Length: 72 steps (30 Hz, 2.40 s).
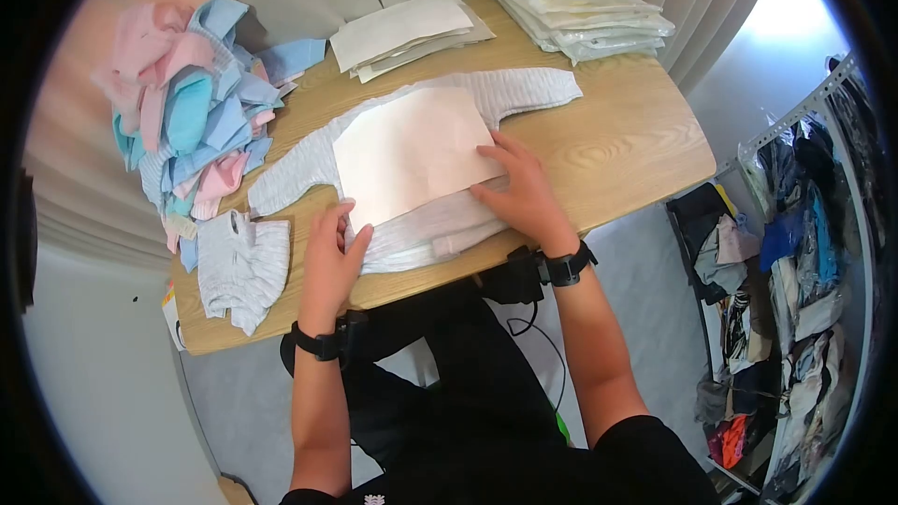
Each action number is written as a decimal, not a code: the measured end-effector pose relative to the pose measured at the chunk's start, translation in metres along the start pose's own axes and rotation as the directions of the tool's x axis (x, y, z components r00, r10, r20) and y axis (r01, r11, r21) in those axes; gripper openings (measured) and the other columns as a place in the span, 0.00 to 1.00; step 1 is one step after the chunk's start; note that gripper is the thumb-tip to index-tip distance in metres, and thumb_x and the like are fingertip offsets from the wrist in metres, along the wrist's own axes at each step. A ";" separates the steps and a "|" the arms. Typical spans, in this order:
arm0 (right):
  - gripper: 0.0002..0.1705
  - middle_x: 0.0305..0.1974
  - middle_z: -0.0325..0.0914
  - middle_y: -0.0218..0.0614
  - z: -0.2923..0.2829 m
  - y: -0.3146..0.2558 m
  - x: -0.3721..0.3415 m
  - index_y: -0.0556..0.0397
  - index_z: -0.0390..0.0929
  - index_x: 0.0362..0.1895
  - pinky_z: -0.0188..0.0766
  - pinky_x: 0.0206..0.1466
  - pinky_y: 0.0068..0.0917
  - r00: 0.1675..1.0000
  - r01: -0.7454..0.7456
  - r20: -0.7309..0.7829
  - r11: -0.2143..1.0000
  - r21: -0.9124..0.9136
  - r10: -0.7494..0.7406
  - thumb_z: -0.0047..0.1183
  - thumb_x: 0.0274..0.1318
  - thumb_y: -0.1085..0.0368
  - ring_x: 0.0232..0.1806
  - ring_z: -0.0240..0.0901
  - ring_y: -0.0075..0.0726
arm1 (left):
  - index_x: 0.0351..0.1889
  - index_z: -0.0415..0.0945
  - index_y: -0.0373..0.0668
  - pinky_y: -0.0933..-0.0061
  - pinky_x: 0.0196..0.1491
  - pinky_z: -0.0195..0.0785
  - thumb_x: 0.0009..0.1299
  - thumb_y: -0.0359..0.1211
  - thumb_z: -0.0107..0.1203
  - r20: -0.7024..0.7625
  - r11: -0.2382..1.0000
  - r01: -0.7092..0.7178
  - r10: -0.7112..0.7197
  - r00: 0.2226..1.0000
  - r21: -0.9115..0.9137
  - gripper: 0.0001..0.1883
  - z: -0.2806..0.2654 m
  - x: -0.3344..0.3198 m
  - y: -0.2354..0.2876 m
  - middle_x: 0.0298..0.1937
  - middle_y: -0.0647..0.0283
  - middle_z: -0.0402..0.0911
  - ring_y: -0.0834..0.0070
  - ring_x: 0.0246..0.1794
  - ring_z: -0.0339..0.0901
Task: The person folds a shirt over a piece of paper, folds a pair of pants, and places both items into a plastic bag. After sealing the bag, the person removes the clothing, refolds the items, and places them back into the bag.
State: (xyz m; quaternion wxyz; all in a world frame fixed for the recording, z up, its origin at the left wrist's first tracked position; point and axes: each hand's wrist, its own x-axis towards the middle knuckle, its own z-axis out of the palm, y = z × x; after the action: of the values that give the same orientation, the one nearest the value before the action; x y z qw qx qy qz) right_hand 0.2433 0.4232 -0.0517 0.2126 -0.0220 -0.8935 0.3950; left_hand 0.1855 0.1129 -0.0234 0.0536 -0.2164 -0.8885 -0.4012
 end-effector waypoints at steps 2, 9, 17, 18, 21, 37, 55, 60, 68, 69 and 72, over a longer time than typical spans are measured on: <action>0.30 0.71 0.70 0.49 0.001 -0.003 -0.002 0.49 0.80 0.60 0.59 0.76 0.47 1.000 -0.006 -0.018 1.000 0.009 0.007 0.70 0.51 0.60 0.73 0.64 0.58 | 0.57 0.76 0.39 0.64 0.42 0.72 0.71 0.33 0.65 -0.007 0.999 0.048 -0.048 0.999 0.003 0.19 -0.002 -0.002 0.007 0.41 0.55 0.74 0.61 0.37 0.75; 0.19 0.68 0.73 0.48 0.003 -0.010 0.000 0.51 0.79 0.44 0.66 0.70 0.45 0.998 -0.014 -0.067 0.998 0.068 0.019 0.72 0.48 0.63 0.68 0.70 0.59 | 0.46 0.74 0.37 0.65 0.42 0.71 0.73 0.29 0.61 -0.094 0.999 0.024 -0.022 0.995 0.022 0.09 0.008 -0.010 -0.002 0.44 0.54 0.74 0.61 0.37 0.75; 0.16 0.67 0.74 0.47 0.000 -0.015 -0.003 0.51 0.76 0.37 0.66 0.68 0.43 0.997 -0.019 -0.072 0.999 0.029 0.021 0.72 0.49 0.64 0.67 0.71 0.56 | 0.47 0.77 0.38 0.57 0.66 0.62 0.70 0.24 0.54 -0.110 0.993 -0.083 0.091 0.990 0.078 0.08 0.016 -0.030 0.004 0.60 0.47 0.72 0.48 0.63 0.69; 0.16 0.67 0.74 0.48 -0.002 -0.017 -0.003 0.52 0.75 0.37 0.66 0.69 0.41 0.997 -0.021 -0.071 1.000 0.019 0.022 0.72 0.50 0.66 0.68 0.71 0.55 | 0.48 0.77 0.39 0.54 0.65 0.61 0.70 0.25 0.54 -0.118 0.987 -0.109 0.122 0.985 0.114 0.10 0.018 -0.030 0.003 0.61 0.47 0.72 0.48 0.61 0.70; 0.16 0.68 0.73 0.49 -0.001 -0.016 -0.003 0.53 0.75 0.37 0.66 0.69 0.39 0.997 -0.026 -0.071 1.000 0.012 0.027 0.71 0.50 0.67 0.68 0.70 0.52 | 0.53 0.78 0.39 0.49 0.65 0.59 0.69 0.25 0.55 -0.124 0.969 -0.163 0.188 0.974 0.183 0.14 0.020 -0.029 0.000 0.64 0.48 0.71 0.49 0.59 0.69; 0.14 0.64 0.76 0.46 0.005 -0.011 -0.002 0.53 0.77 0.40 0.68 0.67 0.39 0.990 0.001 -0.143 0.998 0.055 0.007 0.70 0.53 0.66 0.66 0.72 0.54 | 0.64 0.76 0.40 0.52 0.71 0.57 0.72 0.27 0.52 -0.082 0.969 -0.115 0.136 0.987 0.220 0.21 0.016 -0.029 0.007 0.67 0.47 0.70 0.48 0.68 0.67; 0.09 0.60 0.78 0.46 0.004 -0.016 -0.003 0.57 0.79 0.29 0.69 0.64 0.37 0.984 -0.039 -0.166 0.990 0.132 0.061 0.67 0.55 0.68 0.61 0.76 0.47 | 0.53 0.78 0.42 0.46 0.69 0.56 0.70 0.27 0.56 -0.111 0.973 -0.138 0.160 0.981 0.187 0.14 0.019 -0.029 0.001 0.65 0.49 0.70 0.45 0.63 0.66; 0.08 0.61 0.78 0.47 0.005 -0.010 -0.003 0.61 0.82 0.31 0.69 0.66 0.38 0.981 -0.044 -0.179 0.978 0.205 0.081 0.66 0.57 0.68 0.61 0.76 0.49 | 0.56 0.78 0.41 0.49 0.69 0.57 0.70 0.27 0.55 -0.110 0.967 -0.141 0.167 0.980 0.214 0.16 0.019 -0.029 0.001 0.65 0.49 0.70 0.46 0.63 0.67; 0.07 0.62 0.78 0.47 0.004 -0.011 -0.004 0.61 0.86 0.36 0.68 0.67 0.39 0.983 -0.037 -0.170 0.983 0.179 0.068 0.65 0.58 0.67 0.62 0.76 0.52 | 0.60 0.78 0.40 0.52 0.69 0.58 0.71 0.27 0.54 -0.095 0.964 -0.137 0.162 0.982 0.230 0.18 0.018 -0.029 0.002 0.66 0.47 0.71 0.48 0.66 0.67; 0.07 0.61 0.78 0.47 0.004 -0.011 -0.004 0.60 0.86 0.36 0.68 0.67 0.39 0.983 -0.038 -0.172 0.983 0.179 0.069 0.65 0.58 0.68 0.62 0.76 0.52 | 0.60 0.78 0.40 0.52 0.69 0.58 0.71 0.27 0.54 -0.095 0.961 -0.140 0.166 0.982 0.237 0.19 0.018 -0.029 0.002 0.66 0.47 0.71 0.48 0.66 0.67; 0.07 0.61 0.79 0.46 0.005 -0.010 -0.004 0.60 0.86 0.37 0.69 0.66 0.38 0.982 -0.036 -0.174 0.984 0.176 0.067 0.64 0.58 0.68 0.62 0.76 0.52 | 0.61 0.77 0.39 0.51 0.69 0.58 0.71 0.27 0.54 -0.096 0.957 -0.145 0.174 0.980 0.250 0.20 0.019 -0.029 0.001 0.66 0.47 0.71 0.49 0.65 0.68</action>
State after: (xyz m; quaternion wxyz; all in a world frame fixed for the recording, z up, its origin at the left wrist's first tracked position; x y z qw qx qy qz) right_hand 0.2459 0.4116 -0.0489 0.2829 -0.0622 -0.8324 0.4724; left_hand 0.2133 0.1172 -0.0431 0.1639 -0.2555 -0.9056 -0.2962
